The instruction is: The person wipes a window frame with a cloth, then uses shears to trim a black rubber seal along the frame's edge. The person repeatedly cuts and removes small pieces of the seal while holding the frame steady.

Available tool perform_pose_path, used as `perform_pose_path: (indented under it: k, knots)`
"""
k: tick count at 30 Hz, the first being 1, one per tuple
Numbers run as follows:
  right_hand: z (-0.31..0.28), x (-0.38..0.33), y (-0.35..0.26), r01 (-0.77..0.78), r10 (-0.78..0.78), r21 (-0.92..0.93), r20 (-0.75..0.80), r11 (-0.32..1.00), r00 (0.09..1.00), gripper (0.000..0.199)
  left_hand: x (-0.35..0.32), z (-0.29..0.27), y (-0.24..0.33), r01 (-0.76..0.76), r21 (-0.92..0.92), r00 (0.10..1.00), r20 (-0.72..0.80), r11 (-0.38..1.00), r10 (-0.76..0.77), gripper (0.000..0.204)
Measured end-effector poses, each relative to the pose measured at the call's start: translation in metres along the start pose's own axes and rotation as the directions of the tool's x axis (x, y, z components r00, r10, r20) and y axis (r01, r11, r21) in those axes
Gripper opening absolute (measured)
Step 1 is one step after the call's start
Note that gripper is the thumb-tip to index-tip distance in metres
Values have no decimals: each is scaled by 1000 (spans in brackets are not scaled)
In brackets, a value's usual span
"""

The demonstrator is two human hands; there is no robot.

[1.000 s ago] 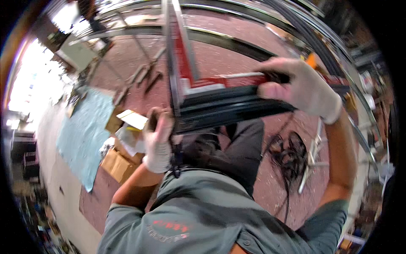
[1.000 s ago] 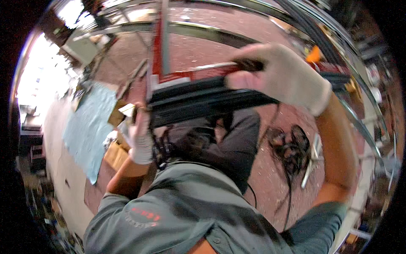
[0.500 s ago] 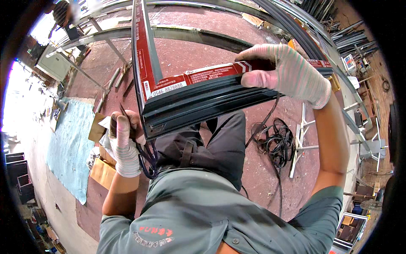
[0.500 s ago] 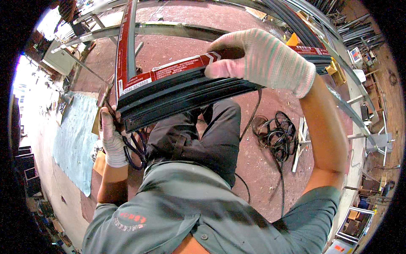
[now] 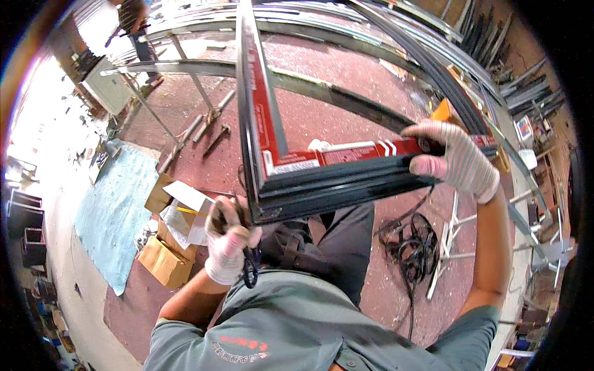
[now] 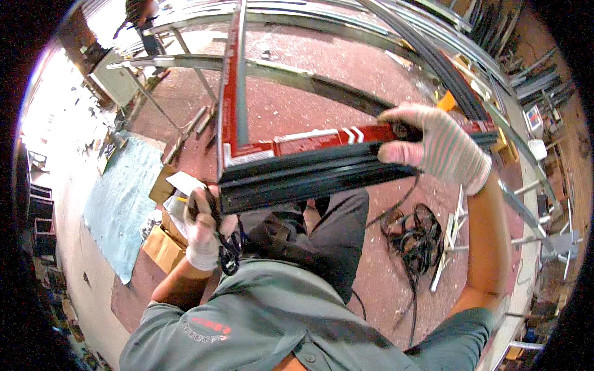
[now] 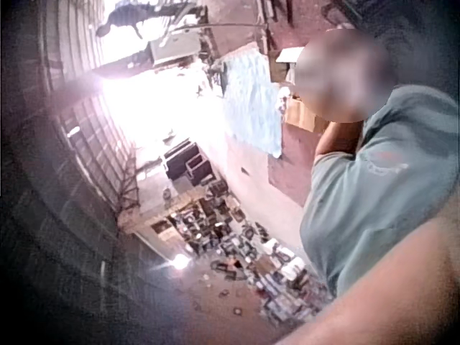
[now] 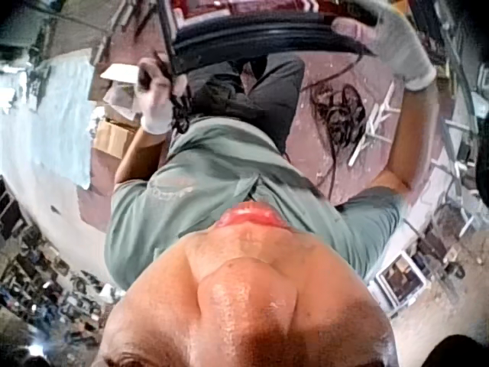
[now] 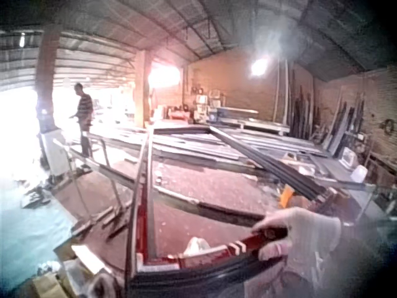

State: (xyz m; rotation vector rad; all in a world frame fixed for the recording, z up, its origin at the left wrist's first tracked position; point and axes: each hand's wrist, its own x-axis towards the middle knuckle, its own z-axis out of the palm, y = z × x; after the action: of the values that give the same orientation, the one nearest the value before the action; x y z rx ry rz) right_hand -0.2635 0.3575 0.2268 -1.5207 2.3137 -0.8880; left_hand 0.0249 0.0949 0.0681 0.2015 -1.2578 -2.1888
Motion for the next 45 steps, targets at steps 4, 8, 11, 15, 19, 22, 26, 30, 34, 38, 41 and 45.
perform_pose_path:
  k: [4, 8, 11, 15, 19, 22, 26, 30, 34, 38, 41, 45]
  knots:
    - [2, 0, -7, 25, -27, -47, -35, 999, 999, 54, 6, 14, 1, -125, 202, 992, 61, 971, 115, 47]
    - [10, 5, -14, 71, -73, -44, -59, 997, 996, 53, 3, 15, 2, -49, 64, 989, -136, 997, 58, 41]
    - [22, 8, -28, 149, -159, -92, -109, 985, 981, 49, 4, 8, 15, -63, 85, 961, -265, 994, 83, 38]
    - [30, 11, -43, 184, -192, -113, -61, 976, 980, 45, 0, -8, 27, -123, 191, 907, -377, 974, 188, 26]
    - [34, 5, -36, 196, -195, -135, 18, 971, 981, 58, 2, -31, 26, -166, 141, 931, -303, 976, 203, 19]
    - [37, 7, -40, 210, -206, -164, 40, 964, 978, 50, 4, -44, 24, -200, 118, 968, -130, 973, 214, 10]
    - [37, 13, -23, 195, -195, 19, 29, 981, 980, 46, 5, -46, 23, -207, 158, 964, -138, 965, 229, 8]
    - [39, 7, -26, 237, -243, -109, -47, 965, 969, 46, 5, -54, 22, -172, 130, 965, -178, 976, 194, 9]
    - [33, -3, -18, 155, -157, -58, -41, 986, 987, 49, 1, -52, 23, -150, 160, 957, -223, 976, 183, 13]
    - [36, 6, -19, 216, -220, -101, -33, 971, 975, 48, 2, -50, 30, -127, 209, 950, -255, 970, 180, 15]
    - [47, 12, -28, 193, -198, -71, -63, 979, 978, 47, 5, -65, 34, -126, 171, 962, -219, 977, 162, 14]
    - [65, 31, -51, 297, -317, -206, -72, 932, 946, 46, 8, -66, 40, -154, 146, 971, -163, 977, 177, 10]
